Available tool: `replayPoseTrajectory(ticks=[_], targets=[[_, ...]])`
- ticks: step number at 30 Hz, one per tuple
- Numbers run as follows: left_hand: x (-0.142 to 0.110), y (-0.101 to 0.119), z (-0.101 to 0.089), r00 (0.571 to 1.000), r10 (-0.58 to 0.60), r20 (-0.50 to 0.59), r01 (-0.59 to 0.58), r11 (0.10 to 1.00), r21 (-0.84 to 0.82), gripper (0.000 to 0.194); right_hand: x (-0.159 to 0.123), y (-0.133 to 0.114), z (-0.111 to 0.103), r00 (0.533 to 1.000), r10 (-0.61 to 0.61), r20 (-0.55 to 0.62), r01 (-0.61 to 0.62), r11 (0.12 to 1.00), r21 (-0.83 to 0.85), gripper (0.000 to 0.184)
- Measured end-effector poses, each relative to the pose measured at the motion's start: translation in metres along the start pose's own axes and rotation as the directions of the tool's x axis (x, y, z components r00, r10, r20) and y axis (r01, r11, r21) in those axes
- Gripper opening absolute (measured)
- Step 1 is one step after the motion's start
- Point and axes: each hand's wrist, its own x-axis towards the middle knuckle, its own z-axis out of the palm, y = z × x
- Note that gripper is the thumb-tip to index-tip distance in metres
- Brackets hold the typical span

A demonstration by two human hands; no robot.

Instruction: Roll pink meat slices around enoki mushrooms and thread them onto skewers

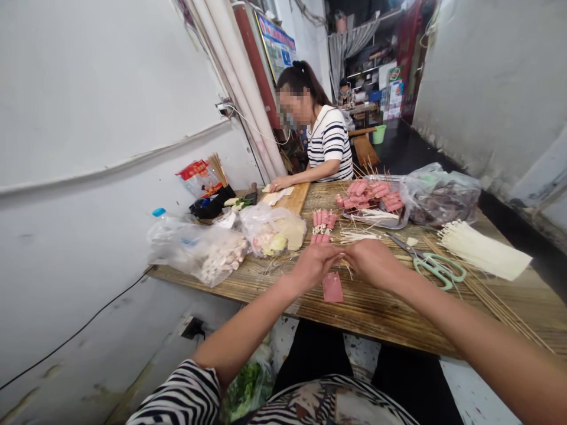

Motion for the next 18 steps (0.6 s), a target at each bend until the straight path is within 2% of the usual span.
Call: replayPoseTrajectory(ticks=[2, 3, 5, 6, 8, 10, 15, 18], targets=[[-0.008, 0.0, 0.003, 0.987, 0.023, -0.157, -0.045, 0.99, -0.136, 0.022, -0.002, 0.0, -0.001, 0.997, 0.072, 0.032, -0.078, 0.954, 0.288, 0.033], [-0.012, -0.001, 0.006, 0.973, 0.014, -0.232, -0.06, 0.98, -0.19, 0.023, -0.002, 0.0, 0.001, 0.991, 0.111, 0.078, -0.134, 0.881, 0.453, 0.033], [-0.021, -0.002, 0.012, 0.939, -0.015, -0.343, -0.073, 0.967, -0.245, 0.024, -0.002, -0.001, 0.008, 0.972, 0.151, 0.18, -0.235, 0.644, 0.728, 0.033], [-0.026, -0.003, 0.016, 0.928, -0.025, -0.372, -0.074, 0.966, -0.249, 0.024, -0.001, -0.002, 0.013, 0.964, 0.158, 0.215, -0.266, 0.519, 0.812, 0.034], [-0.034, -0.005, 0.022, 0.915, -0.04, -0.401, -0.063, 0.968, -0.243, 0.025, 0.0, -0.004, 0.024, 0.955, 0.169, 0.246, -0.29, 0.339, 0.895, 0.039], [-0.042, -0.005, 0.028, 0.909, -0.082, -0.41, -0.026, 0.968, -0.251, 0.026, 0.002, -0.008, 0.035, 0.948, 0.186, 0.257, -0.295, 0.225, 0.928, 0.044], [-0.058, 0.001, 0.038, 0.864, -0.27, -0.424, 0.119, 0.93, -0.348, 0.029, 0.001, -0.019, 0.059, 0.94, 0.238, 0.246, -0.262, 0.034, 0.965, 0.048], [-0.063, 0.002, 0.037, 0.879, -0.299, -0.371, 0.166, 0.922, -0.349, 0.027, -0.002, -0.021, 0.069, 0.929, 0.262, 0.26, -0.255, -0.053, 0.966, 0.046]])
